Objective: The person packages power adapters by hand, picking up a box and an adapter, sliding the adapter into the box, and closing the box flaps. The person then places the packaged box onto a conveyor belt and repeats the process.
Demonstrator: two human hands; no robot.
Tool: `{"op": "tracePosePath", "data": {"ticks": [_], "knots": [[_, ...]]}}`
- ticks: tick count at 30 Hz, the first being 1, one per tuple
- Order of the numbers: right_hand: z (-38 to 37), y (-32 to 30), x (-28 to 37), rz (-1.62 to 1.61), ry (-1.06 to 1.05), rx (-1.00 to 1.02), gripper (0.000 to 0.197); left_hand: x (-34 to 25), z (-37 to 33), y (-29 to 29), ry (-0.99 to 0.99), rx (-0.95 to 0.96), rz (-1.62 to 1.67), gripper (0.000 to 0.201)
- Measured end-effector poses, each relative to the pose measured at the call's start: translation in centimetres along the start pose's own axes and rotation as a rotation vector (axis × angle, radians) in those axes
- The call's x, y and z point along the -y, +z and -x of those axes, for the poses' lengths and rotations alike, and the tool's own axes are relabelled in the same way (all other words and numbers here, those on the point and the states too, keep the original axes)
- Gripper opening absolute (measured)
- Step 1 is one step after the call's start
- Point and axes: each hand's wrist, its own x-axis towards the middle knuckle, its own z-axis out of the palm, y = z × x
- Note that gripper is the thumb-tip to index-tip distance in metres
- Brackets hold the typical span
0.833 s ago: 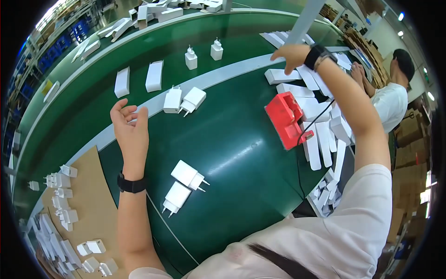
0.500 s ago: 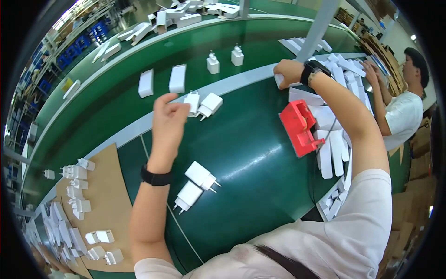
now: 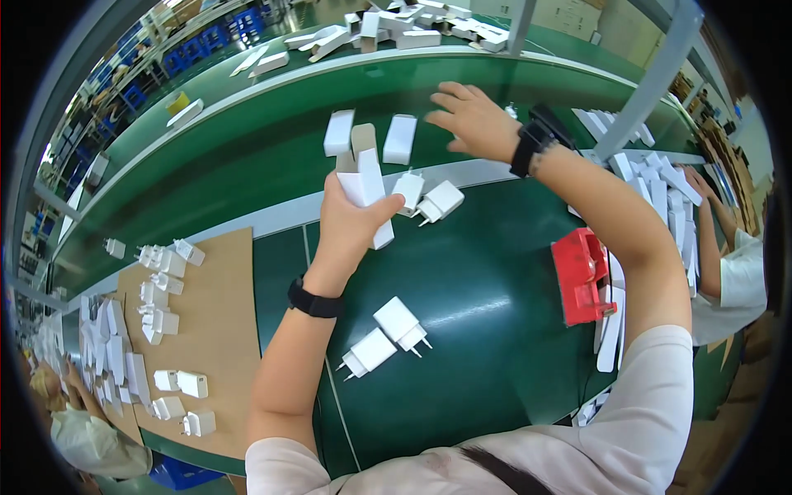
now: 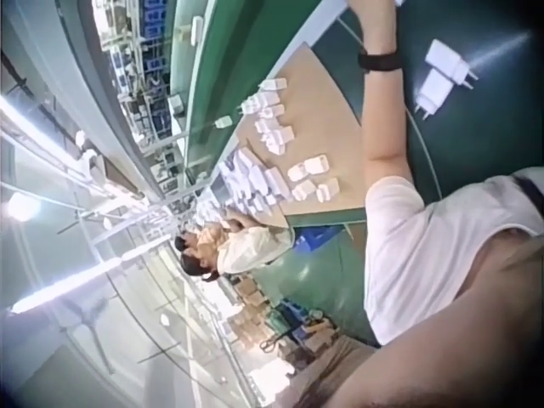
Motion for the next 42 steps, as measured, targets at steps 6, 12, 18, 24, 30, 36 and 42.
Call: {"op": "tracePosePath", "data": {"ticks": [6,12,18,24,30,36,42], "knots": [[0.6,9.7,-4.4,0.694,-0.08,0.657,0.021,0.7,-0.5,0.7,0.541,-0.32,-0.55,0.067],[-3.4,-1.4,0.9,-0.815,0.625,-0.345,0.029,1.8,-1.0,0.1,0.647,-0.47,-0.693,0.065],[-4.7,-5.2,8.2,-1.557,0.496,-0.49,0.029,2.0,-0.6,0.6,0.734,-0.483,-0.683,0.07],[-4.6,-2.8,9.3,-1.534,0.466,-0.424,0.032,2.0,-0.3,0.9,0.707,-0.474,-0.693,0.073],[-4.0,-3.5,7.3,-1.043,0.421,-0.516,0.053,1.4,-0.3,0.9,0.654,-0.481,-0.611,0.075],[-2.7,-2.6,9.5,-1.609,0.367,-0.111,0.083,1.1,0.0,1.7,0.708,-0.368,-0.553,0.086],[0.3,2.0,-6.2,-1.307,1.018,-0.093,0.083,0.3,0.4,1.0,0.687,-0.308,-0.472,0.073]]}}
